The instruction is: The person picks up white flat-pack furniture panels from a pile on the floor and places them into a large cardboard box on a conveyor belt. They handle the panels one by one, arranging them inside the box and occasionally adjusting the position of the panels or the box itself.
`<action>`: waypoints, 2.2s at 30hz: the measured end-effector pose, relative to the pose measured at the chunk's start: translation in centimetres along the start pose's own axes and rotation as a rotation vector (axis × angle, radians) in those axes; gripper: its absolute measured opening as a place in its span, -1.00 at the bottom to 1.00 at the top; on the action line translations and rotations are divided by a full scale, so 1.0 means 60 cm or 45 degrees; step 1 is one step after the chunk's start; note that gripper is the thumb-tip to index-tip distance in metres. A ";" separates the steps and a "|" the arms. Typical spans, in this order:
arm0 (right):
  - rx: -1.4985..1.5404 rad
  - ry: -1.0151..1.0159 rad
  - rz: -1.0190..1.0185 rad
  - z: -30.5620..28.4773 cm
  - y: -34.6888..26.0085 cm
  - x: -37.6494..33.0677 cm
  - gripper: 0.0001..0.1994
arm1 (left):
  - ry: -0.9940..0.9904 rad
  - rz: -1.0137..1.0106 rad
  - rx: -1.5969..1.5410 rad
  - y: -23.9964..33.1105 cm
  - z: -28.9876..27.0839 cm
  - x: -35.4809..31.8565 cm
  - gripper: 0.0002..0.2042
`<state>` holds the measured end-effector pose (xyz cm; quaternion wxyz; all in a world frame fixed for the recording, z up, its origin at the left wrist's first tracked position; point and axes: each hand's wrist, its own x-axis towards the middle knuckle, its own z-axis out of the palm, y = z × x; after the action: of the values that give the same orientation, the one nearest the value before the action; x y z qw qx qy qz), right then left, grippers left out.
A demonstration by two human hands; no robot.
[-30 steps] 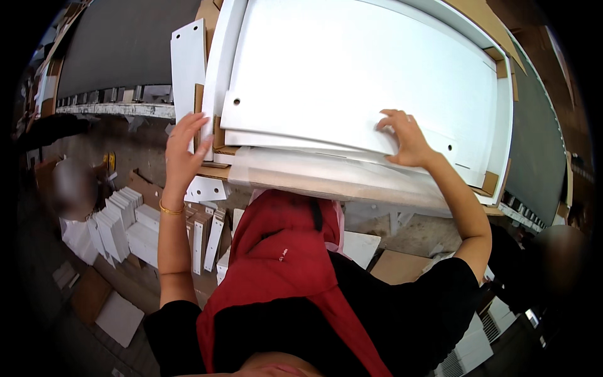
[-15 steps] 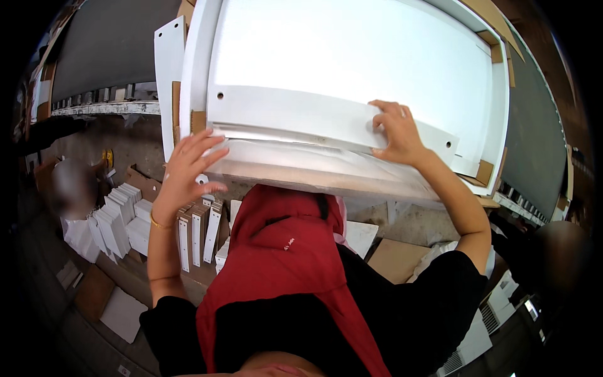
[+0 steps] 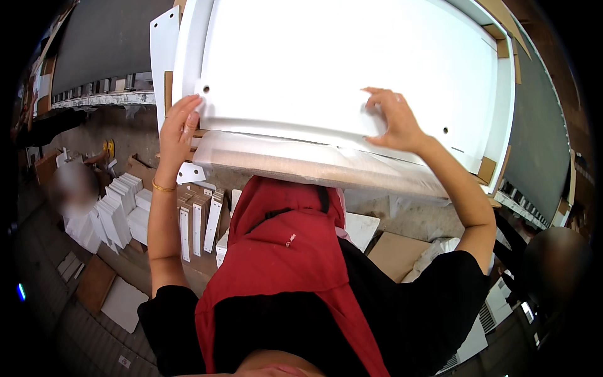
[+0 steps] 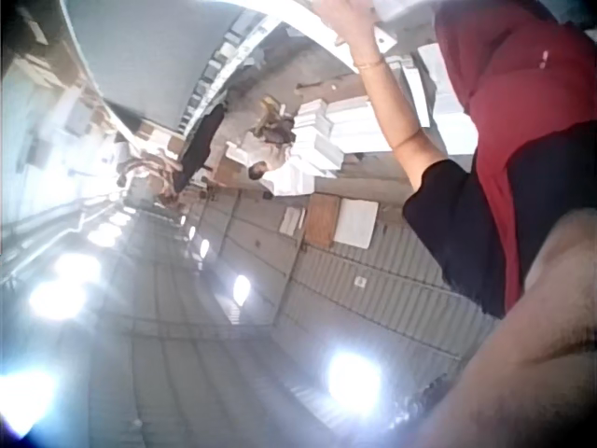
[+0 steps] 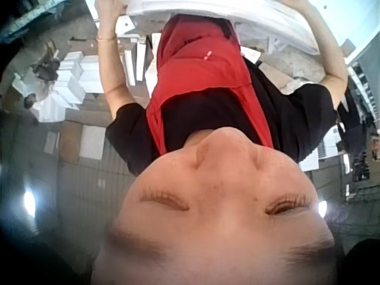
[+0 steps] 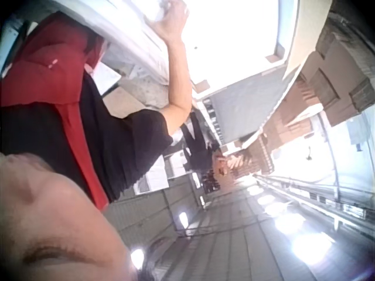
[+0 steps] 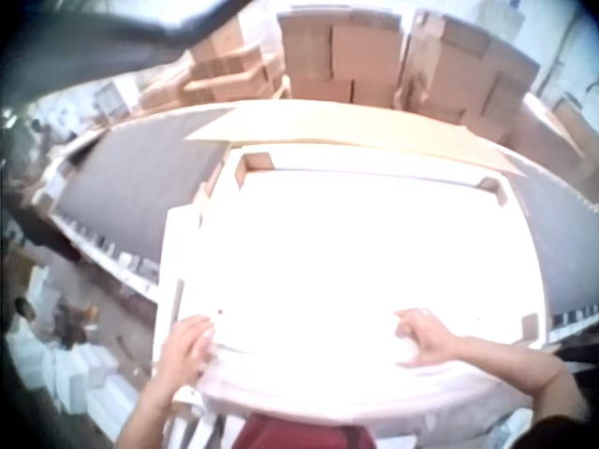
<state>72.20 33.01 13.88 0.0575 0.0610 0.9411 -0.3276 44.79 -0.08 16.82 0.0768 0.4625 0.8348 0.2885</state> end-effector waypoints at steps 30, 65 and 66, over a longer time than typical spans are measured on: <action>0.984 -0.402 -0.072 0.305 -0.580 0.321 -0.41 | -0.438 -1.367 -1.711 -0.550 -0.035 -0.203 -0.39; 0.335 1.324 0.902 -0.026 -0.416 0.241 -0.60 | 0.299 -1.014 -1.253 -0.543 -0.130 -0.342 -0.68; 0.225 1.343 0.989 -0.035 -0.366 0.201 -0.58 | 0.316 -1.016 -1.236 -0.535 -0.145 -0.345 -0.68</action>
<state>56.80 18.17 27.14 -0.3025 0.5528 0.7222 -0.2851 29.61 -33.59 3.36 0.2820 -0.0081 0.7197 0.6344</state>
